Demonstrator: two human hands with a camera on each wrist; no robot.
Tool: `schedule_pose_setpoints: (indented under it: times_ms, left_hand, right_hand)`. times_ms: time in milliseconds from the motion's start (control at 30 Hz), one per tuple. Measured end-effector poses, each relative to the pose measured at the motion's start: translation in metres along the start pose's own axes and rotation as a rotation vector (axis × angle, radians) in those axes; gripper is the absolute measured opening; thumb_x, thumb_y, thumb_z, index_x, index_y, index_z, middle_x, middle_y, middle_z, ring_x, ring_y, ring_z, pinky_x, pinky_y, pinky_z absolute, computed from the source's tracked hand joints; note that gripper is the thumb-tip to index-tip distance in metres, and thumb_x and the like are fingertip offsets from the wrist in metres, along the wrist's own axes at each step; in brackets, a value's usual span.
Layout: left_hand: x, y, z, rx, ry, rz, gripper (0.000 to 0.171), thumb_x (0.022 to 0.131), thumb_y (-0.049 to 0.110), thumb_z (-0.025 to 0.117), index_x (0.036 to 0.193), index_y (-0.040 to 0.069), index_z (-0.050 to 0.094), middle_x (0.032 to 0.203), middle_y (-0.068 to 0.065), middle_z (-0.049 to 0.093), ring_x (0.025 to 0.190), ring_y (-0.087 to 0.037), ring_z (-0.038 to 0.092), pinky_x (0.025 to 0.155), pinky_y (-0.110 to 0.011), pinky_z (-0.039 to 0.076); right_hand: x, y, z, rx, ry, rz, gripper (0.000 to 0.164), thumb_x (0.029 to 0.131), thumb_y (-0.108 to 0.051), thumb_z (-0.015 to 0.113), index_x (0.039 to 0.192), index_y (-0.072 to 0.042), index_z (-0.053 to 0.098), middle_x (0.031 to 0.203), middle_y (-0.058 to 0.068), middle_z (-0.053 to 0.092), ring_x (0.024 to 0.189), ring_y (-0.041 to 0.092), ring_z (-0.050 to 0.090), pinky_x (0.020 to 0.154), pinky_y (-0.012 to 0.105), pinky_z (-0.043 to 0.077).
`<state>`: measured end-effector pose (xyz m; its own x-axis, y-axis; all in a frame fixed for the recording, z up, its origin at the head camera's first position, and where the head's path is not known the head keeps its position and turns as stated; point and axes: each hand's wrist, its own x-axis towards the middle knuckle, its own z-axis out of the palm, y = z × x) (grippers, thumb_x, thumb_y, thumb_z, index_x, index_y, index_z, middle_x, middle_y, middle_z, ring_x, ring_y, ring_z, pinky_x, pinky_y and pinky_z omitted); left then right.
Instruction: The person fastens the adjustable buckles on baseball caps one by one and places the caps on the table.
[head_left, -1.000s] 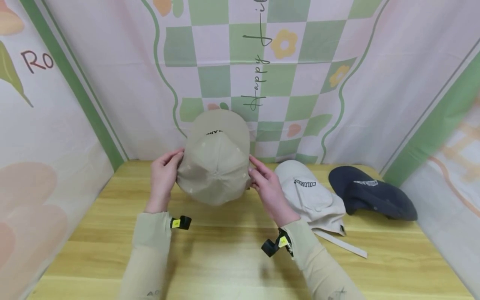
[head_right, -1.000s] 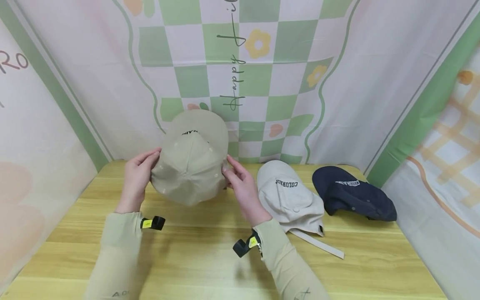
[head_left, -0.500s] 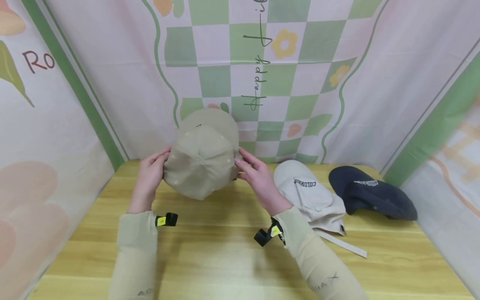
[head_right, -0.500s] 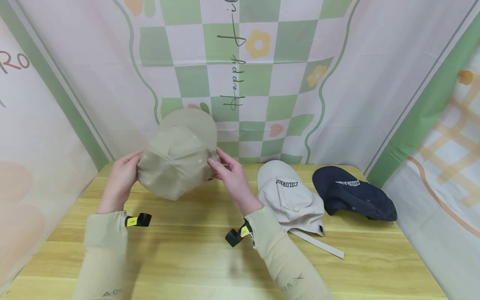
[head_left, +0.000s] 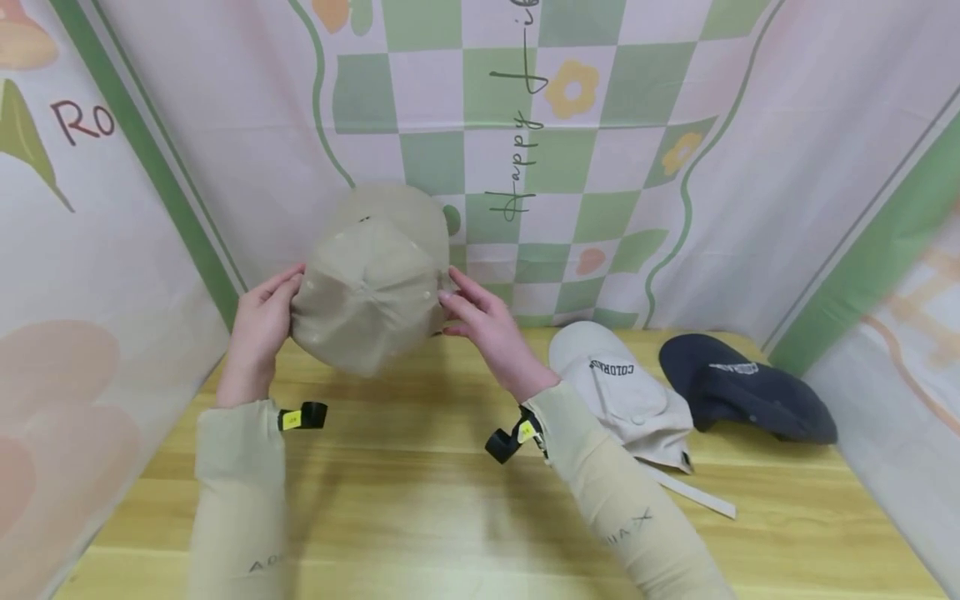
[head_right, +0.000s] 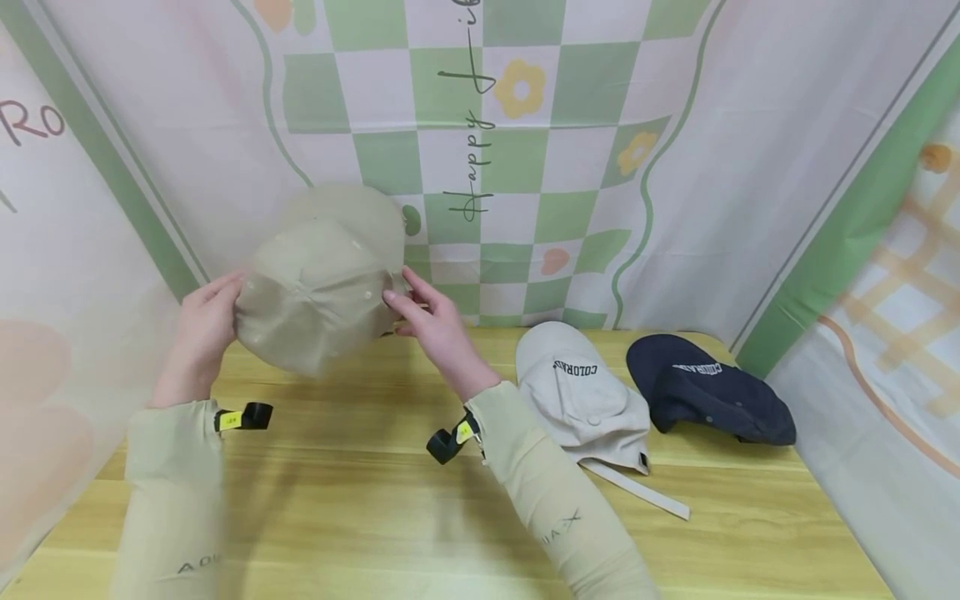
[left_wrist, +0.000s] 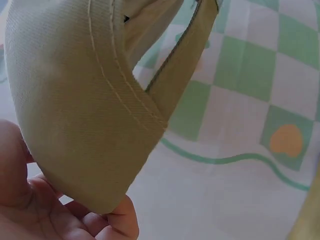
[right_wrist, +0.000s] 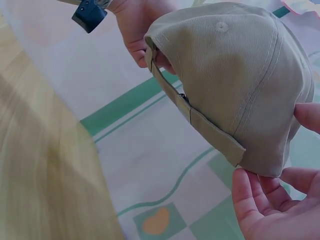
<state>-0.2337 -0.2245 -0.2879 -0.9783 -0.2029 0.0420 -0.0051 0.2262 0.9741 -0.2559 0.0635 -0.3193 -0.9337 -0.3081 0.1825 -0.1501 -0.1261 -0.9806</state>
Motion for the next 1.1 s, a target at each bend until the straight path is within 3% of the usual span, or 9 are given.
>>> schedule_pose_setpoints:
  times_ms: [300,400,533,633,733,800,900,1000,1100]
  left_hand:
    - [0.007,0.003,-0.028,-0.043,-0.001,-0.003,0.057,0.106,0.046,0.048,0.154,0.015,0.046,0.161,-0.003,0.037,0.129,-0.017,0.047,0.084,-0.016,0.048]
    - [0.007,-0.001,-0.035,-0.021,-0.003,-0.015,0.059,0.107,0.046,0.046,0.155,0.012,0.042,0.162,-0.004,0.034,0.136,-0.018,0.042,0.097,-0.020,0.044]
    - [0.005,-0.008,-0.040,0.033,0.010,-0.017,0.057,0.109,0.040,0.039,0.157,0.009,0.036,0.164,-0.008,0.028,0.147,-0.023,0.027,0.118,-0.038,0.028]
    - [0.005,-0.017,-0.043,0.029,0.035,-0.014,0.054,0.110,0.034,0.037,0.157,0.009,0.034,0.165,-0.009,0.026,0.150,-0.024,0.020,0.121,-0.040,0.021]
    - [0.006,-0.028,-0.046,0.002,0.062,-0.010,0.050,0.110,0.026,0.038,0.157,0.009,0.035,0.164,-0.010,0.027,0.150,-0.023,0.020,0.120,-0.035,0.022]
    - [0.006,-0.036,-0.049,-0.039,0.073,-0.024,0.049,0.109,0.022,0.042,0.156,0.009,0.036,0.164,-0.008,0.029,0.148,-0.020,0.023,0.115,-0.026,0.028]
    - [0.007,-0.048,-0.054,-0.102,0.076,-0.047,0.048,0.108,0.016,0.048,0.154,0.008,0.040,0.159,-0.007,0.038,0.136,-0.017,0.041,0.096,-0.016,0.043]
    - [0.010,-0.060,-0.058,-0.142,0.050,-0.077,0.047,0.107,0.014,0.051,0.153,0.010,0.043,0.151,-0.004,0.048,0.113,-0.010,0.052,0.077,-0.013,0.048]
    - [0.013,-0.072,-0.061,-0.156,0.033,-0.100,0.047,0.107,0.013,0.052,0.153,0.011,0.045,0.133,0.003,0.060,0.098,-0.003,0.055,0.073,-0.014,0.050]
  right_hand:
    - [0.012,-0.002,0.024,0.011,-0.043,0.043,0.059,0.105,-0.022,0.058,0.157,-0.004,0.035,0.150,0.012,0.048,0.116,0.028,0.057,0.097,0.039,0.052]
    - [0.014,0.001,0.032,-0.008,-0.056,0.062,0.059,0.105,-0.024,0.058,0.156,-0.003,0.035,0.152,0.013,0.046,0.118,0.029,0.057,0.097,0.039,0.052]
    - [0.014,0.009,0.043,-0.051,-0.074,0.100,0.059,0.105,-0.028,0.059,0.156,-0.005,0.038,0.156,0.009,0.043,0.123,0.026,0.057,0.099,0.037,0.051]
    - [0.014,0.017,0.051,-0.059,-0.075,0.113,0.058,0.104,-0.026,0.061,0.154,-0.005,0.041,0.155,0.008,0.045,0.125,0.024,0.057,0.099,0.035,0.051]
    - [0.015,0.027,0.058,-0.051,-0.074,0.117,0.057,0.103,-0.021,0.063,0.153,-0.003,0.042,0.149,0.012,0.051,0.126,0.024,0.057,0.098,0.037,0.052]
    - [0.014,0.035,0.062,-0.048,-0.070,0.132,0.057,0.102,-0.018,0.063,0.153,-0.002,0.042,0.144,0.013,0.055,0.123,0.024,0.059,0.099,0.039,0.052]
    - [0.012,0.046,0.066,-0.028,-0.059,0.150,0.057,0.100,-0.014,0.064,0.152,-0.001,0.044,0.137,0.014,0.059,0.120,0.025,0.060,0.100,0.044,0.051]
    - [0.010,0.058,0.067,-0.003,-0.056,0.171,0.056,0.099,-0.011,0.065,0.151,0.000,0.045,0.136,0.015,0.060,0.119,0.027,0.060,0.100,0.045,0.051]
    - [0.008,0.067,0.068,0.019,-0.067,0.194,0.056,0.098,-0.010,0.065,0.150,-0.001,0.045,0.140,0.014,0.058,0.121,0.027,0.059,0.100,0.044,0.051]
